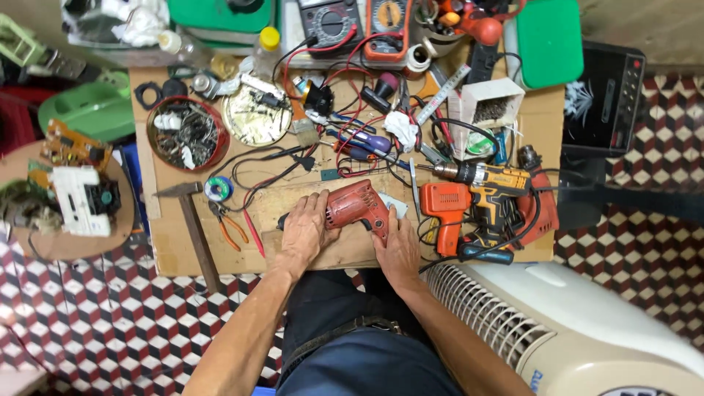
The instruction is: Disassembling and repairing an electric power drill on a workbench.
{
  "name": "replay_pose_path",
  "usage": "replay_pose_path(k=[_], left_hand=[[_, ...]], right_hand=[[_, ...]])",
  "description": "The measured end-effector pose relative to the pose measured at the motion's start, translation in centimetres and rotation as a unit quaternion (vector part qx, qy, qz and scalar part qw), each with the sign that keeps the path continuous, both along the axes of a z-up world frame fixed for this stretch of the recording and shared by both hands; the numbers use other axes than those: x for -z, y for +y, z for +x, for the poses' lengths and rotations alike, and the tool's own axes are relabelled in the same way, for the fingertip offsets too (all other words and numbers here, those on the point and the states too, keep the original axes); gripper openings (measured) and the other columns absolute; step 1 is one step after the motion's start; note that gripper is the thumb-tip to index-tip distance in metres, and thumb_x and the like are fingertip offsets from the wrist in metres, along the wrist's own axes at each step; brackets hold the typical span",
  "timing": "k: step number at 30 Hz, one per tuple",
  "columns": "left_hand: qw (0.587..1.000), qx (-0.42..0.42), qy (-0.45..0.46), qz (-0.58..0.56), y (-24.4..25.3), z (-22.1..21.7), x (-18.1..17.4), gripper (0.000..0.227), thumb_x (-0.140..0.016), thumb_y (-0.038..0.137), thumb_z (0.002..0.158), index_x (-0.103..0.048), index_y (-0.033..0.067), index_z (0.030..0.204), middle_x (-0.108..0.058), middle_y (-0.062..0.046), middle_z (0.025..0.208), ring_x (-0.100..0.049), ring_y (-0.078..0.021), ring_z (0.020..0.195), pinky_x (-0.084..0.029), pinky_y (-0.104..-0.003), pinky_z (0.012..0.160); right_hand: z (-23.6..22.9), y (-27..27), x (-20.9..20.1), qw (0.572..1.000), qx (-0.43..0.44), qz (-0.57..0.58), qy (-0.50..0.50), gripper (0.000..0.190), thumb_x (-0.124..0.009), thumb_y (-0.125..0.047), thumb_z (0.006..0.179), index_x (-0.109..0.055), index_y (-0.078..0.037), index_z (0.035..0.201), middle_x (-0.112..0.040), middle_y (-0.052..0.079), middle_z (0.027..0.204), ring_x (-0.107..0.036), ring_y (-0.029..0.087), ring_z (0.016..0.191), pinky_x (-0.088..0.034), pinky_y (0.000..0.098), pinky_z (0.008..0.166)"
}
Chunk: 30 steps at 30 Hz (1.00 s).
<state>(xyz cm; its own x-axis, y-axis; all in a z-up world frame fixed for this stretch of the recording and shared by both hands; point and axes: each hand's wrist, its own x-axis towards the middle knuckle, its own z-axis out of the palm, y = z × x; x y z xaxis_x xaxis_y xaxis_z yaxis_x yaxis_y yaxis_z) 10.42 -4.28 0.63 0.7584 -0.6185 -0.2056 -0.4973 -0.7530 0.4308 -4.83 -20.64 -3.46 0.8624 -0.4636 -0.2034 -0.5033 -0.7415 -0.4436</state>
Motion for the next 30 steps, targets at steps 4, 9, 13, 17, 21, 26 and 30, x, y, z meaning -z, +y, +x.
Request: replay_pose_path(k=[4, 9, 13, 17, 21, 26, 30], left_hand=[[0.999, 0.047, -0.002, -0.019, 0.6, 0.8, 0.4, 0.086, -0.087, 0.029, 0.068, -0.05, 0.0, 0.14, -0.064, -0.019, 0.123, -0.061, -0.0355, 0.113, -0.052, -0.044, 0.095], [0.997, 0.068, 0.032, 0.004, 1.0, 1.2, -0.6, 0.09, -0.089, 0.031, 0.068, -0.048, 0.0004, 0.142, -0.063, -0.018, 0.126, -0.061, -0.0344, 0.116, -0.051, -0.042, 0.099], [0.996, 0.088, -0.017, -0.019, 1.2, 0.5, 1.6, 0.096, -0.089, 0.033, 0.066, -0.045, -0.0014, 0.143, -0.061, -0.019, 0.131, -0.059, -0.0355, 0.121, -0.049, -0.042, 0.103], [0.993, 0.11, -0.037, -0.002, -0.9, 1.0, 0.5, 0.104, -0.091, 0.038, 0.065, -0.037, -0.0032, 0.144, -0.055, -0.025, 0.138, -0.054, -0.0408, 0.124, -0.043, -0.049, 0.104], [0.987, 0.137, 0.059, 0.056, -2.1, 2.1, -0.1, 0.105, -0.088, 0.038, 0.07, -0.034, 0.0004, 0.152, -0.054, -0.021, 0.14, -0.056, -0.0362, 0.123, -0.046, -0.045, 0.104], [0.988, 0.137, 0.059, 0.05, -2.2, 2.2, 0.2, 0.101, -0.088, 0.037, 0.07, -0.038, -0.0003, 0.149, -0.058, -0.018, 0.135, -0.058, -0.0359, 0.12, -0.048, -0.045, 0.102], [0.988, 0.128, 0.057, 0.071, -2.4, 2.1, -0.2, 0.101, -0.088, 0.037, 0.071, -0.038, 0.0005, 0.15, -0.059, -0.017, 0.13, -0.058, -0.0353, 0.12, -0.049, -0.046, 0.1]], right_hand=[[-0.6, 1.2, 0.5, 0.999, 0.052, 0.009, -0.005, 0.086, -0.08, -0.029, 0.082, -0.038, 0.001, 0.151, -0.052, 0.025, 0.127, -0.054, 0.042, 0.116, -0.046, 0.0474, 0.096], [-0.1, 2.5, 1.0, 0.996, 0.085, -0.034, -0.023, 0.083, -0.081, -0.024, 0.081, -0.042, 0.003, 0.149, -0.047, 0.028, 0.145, -0.049, 0.043, 0.128, -0.042, 0.0486, 0.106], [0.0, 3.1, 0.9, 0.993, 0.104, -0.054, -0.031, 0.081, -0.081, -0.019, 0.077, -0.045, 0.005, 0.147, -0.048, 0.027, 0.143, -0.05, 0.043, 0.129, -0.044, 0.0468, 0.106], [0.6, 3.5, 0.6, 0.99, 0.131, -0.045, -0.03, 0.075, -0.08, -0.016, 0.078, -0.048, 0.006, 0.143, -0.05, 0.025, 0.144, -0.052, 0.042, 0.128, -0.045, 0.0462, 0.104], [0.6, 3.6, 0.2, 0.989, 0.133, -0.048, -0.03, 0.074, -0.079, -0.016, 0.08, -0.048, 0.006, 0.143, -0.049, 0.025, 0.143, -0.052, 0.041, 0.126, -0.045, 0.0458, 0.103], [0.9, 3.8, -0.3, 0.988, 0.145, -0.047, -0.013, 0.075, -0.078, -0.015, 0.08, -0.047, 0.006, 0.145, -0.049, 0.021, 0.145, -0.052, 0.038, 0.126, -0.044, 0.0449, 0.103], [0.9, 3.7, -0.3, 0.99, 0.136, -0.022, 0.02, 0.082, -0.079, -0.021, 0.082, -0.042, 0.008, 0.149, -0.05, 0.02, 0.14, -0.052, 0.037, 0.128, -0.045, 0.0438, 0.104]])
